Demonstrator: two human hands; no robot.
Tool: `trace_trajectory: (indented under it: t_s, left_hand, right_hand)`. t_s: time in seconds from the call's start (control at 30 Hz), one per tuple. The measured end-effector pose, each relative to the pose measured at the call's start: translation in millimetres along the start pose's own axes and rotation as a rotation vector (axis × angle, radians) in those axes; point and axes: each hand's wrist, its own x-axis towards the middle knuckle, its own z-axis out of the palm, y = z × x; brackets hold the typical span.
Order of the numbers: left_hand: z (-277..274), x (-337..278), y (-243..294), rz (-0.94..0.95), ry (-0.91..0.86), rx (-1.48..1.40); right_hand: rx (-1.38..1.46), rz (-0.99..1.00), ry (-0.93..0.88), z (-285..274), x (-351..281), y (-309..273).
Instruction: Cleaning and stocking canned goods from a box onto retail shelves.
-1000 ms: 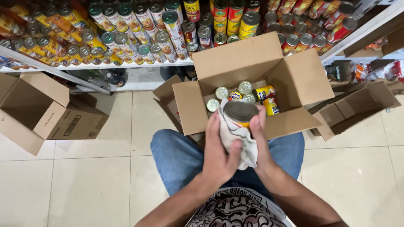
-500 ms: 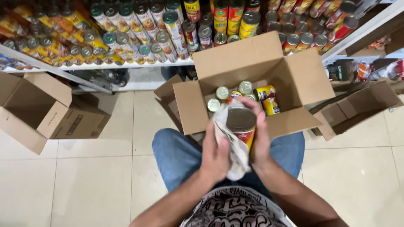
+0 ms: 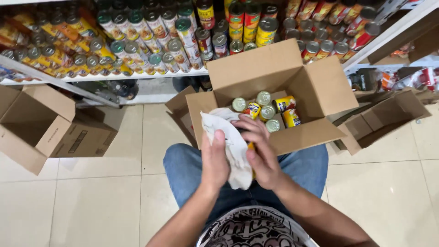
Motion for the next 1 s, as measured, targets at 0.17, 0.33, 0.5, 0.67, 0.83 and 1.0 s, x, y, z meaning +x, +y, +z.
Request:
trace_trajectory:
  t_s: [0.17, 0.33, 0.5, 0.67, 0.83, 1.0]
  left_hand:
    - [20.2, -22.7, -9.1, -0.073, -0.064, -0.054]
    - [29.8, -28.3, -13.0, -0.127, -0.053, -0.1]
    - [15.6, -7.0, 11.3, 0.034, 0.489, -0.368]
    - [-16.1, -7.8, -0.4, 0.316, 0.27, 0.146]
    - [-33.5, 4.8, -3.6, 0.573, 0.132, 0.292]
    - [-20.8, 10.9, 10.8, 0.258, 0.323, 0.211]
  right_hand:
    - [0.4, 0.192, 0.28, 3.5, 4.3, 1.2]
    - [0.387, 0.156, 0.548, 29.2, -18.7, 29.6]
    - [0.448, 0.118, 0.359, 33.8, -41.0, 22.0]
    - [0.838, 0.429, 0.18, -8.8, -46.2, 26.0]
    - [0.845, 0.538, -0.028, -21.5, -25.0, 6.2]
    - [0.592, 0.429, -0.165, -24.6, -10.5, -2.5]
